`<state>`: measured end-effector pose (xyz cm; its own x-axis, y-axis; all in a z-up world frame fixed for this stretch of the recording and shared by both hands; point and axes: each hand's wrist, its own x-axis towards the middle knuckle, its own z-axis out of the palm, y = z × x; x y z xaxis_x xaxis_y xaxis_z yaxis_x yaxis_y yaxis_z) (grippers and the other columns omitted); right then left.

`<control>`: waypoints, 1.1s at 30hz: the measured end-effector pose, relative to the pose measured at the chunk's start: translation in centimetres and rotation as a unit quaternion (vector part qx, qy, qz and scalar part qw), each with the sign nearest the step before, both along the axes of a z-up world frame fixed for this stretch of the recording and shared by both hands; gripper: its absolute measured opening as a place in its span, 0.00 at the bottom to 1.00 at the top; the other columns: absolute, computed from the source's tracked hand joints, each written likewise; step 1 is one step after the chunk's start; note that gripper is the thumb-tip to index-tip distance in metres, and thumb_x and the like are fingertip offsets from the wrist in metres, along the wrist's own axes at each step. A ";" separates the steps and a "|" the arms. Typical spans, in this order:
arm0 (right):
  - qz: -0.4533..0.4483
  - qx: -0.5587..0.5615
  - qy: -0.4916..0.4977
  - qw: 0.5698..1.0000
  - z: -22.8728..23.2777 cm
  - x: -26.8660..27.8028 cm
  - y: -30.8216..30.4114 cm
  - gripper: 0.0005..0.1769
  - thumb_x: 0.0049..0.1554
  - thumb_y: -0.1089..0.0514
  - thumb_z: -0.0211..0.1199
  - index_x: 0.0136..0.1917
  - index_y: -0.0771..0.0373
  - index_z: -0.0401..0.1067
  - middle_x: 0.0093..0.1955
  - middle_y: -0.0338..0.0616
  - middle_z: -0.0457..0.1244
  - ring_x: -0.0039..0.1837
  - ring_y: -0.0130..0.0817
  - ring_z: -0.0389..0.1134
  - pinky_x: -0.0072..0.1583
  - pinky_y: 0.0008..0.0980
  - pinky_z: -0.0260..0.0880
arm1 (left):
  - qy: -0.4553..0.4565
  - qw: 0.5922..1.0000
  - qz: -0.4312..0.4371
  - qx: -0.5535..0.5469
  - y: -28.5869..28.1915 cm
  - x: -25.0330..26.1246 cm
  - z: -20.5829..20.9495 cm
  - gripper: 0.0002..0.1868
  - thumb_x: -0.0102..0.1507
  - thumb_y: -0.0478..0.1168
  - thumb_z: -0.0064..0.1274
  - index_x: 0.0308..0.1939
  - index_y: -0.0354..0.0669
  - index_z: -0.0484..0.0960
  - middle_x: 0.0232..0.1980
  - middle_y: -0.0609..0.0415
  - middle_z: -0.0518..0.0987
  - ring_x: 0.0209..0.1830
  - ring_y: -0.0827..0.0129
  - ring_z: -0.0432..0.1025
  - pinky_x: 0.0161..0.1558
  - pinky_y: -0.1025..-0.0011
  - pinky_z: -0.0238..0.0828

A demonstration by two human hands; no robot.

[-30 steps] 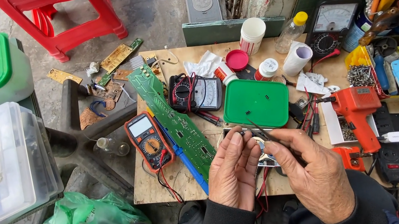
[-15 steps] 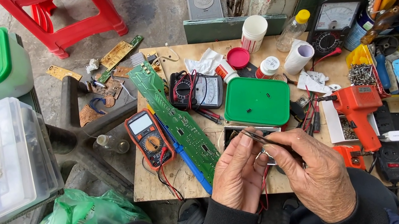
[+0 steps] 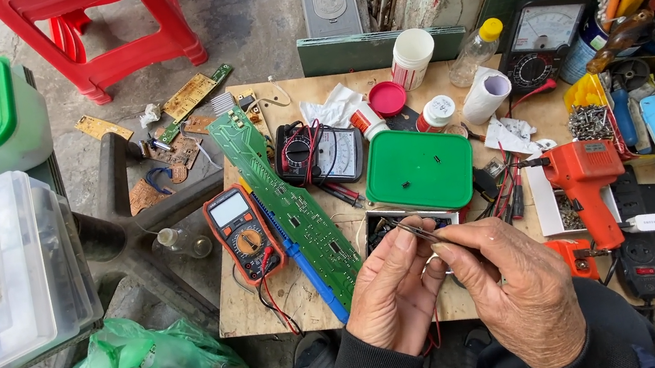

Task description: Inspecting and testing electronic components and a circuit board using a magnifying glass.

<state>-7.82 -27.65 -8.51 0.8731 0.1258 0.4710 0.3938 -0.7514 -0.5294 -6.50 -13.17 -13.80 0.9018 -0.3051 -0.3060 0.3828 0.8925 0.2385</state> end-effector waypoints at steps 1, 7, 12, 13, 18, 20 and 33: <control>0.002 -0.002 -0.004 1.000 0.0 0.0 0.0 0.09 0.66 0.58 0.66 0.58 0.60 0.80 0.53 0.39 0.75 0.54 0.37 0.77 0.58 0.36 0.76 | 0.000 1.000 -0.004 0.001 0.0 0.0 -0.1 0.15 0.72 0.37 0.59 0.60 0.32 0.84 0.58 0.48 0.84 0.57 0.68 0.79 0.55 0.75 0.82; 0.014 -0.003 -0.006 1.000 0.3 -0.1 0.0 0.08 0.67 0.58 0.66 0.58 0.61 0.79 0.52 0.39 0.74 0.53 0.37 0.77 0.56 0.36 0.76 | -0.004 1.000 -0.017 -0.006 0.0 -0.1 -0.5 0.15 0.72 0.38 0.59 0.60 0.31 0.82 0.58 0.48 0.83 0.55 0.69 0.79 0.54 0.76 0.82; 0.018 -0.006 -0.006 1.000 0.4 -0.1 0.1 0.09 0.67 0.57 0.64 0.58 0.61 0.79 0.52 0.40 0.74 0.51 0.37 0.77 0.53 0.35 0.76 | -0.011 1.000 -0.026 -0.006 0.0 -0.2 -0.6 0.15 0.73 0.39 0.59 0.59 0.32 0.82 0.56 0.47 0.83 0.54 0.70 0.79 0.54 0.77 0.81; 0.021 -0.005 -0.013 1.000 0.4 -0.1 0.1 0.08 0.67 0.57 0.64 0.57 0.62 0.78 0.50 0.40 0.73 0.50 0.37 0.76 0.51 0.35 0.75 | -0.008 1.000 -0.024 -0.011 -0.1 -0.2 -0.8 0.14 0.73 0.39 0.58 0.59 0.33 0.82 0.57 0.48 0.83 0.54 0.69 0.79 0.55 0.76 0.82; 0.027 0.012 -0.006 1.000 0.3 -0.2 -0.1 0.06 0.67 0.59 0.64 0.54 0.62 0.78 0.47 0.40 0.72 0.46 0.36 0.74 0.49 0.35 0.74 | -0.005 0.999 -0.036 -0.014 -0.3 -0.5 -0.6 0.15 0.73 0.39 0.58 0.59 0.31 0.82 0.56 0.47 0.83 0.52 0.69 0.80 0.56 0.75 0.82; 0.009 -0.001 -0.005 1.000 0.0 -0.2 -0.1 0.06 0.67 0.58 0.64 0.52 0.62 0.77 0.44 0.38 0.70 0.43 0.34 0.71 0.45 0.35 0.71 | -0.009 0.999 -0.041 -0.014 -0.5 -0.5 -0.7 0.15 0.73 0.40 0.58 0.58 0.32 0.82 0.56 0.47 0.83 0.52 0.69 0.79 0.54 0.75 0.82; -0.010 0.008 0.002 1.000 -0.1 -0.3 0.0 0.06 0.67 0.56 0.64 0.51 0.61 0.77 0.40 0.37 0.68 0.38 0.32 0.69 0.41 0.34 0.68 | 0.010 1.000 -0.018 0.000 -1.1 -1.0 -1.1 0.13 0.73 0.41 0.58 0.57 0.35 0.84 0.57 0.48 0.84 0.53 0.67 0.79 0.54 0.73 0.81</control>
<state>-8.16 -27.60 -8.57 0.8771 0.1004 0.4697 0.3765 -0.7509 -0.5426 -7.49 -14.28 -14.89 0.8839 -0.3375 -0.3238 0.4196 0.8780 0.2302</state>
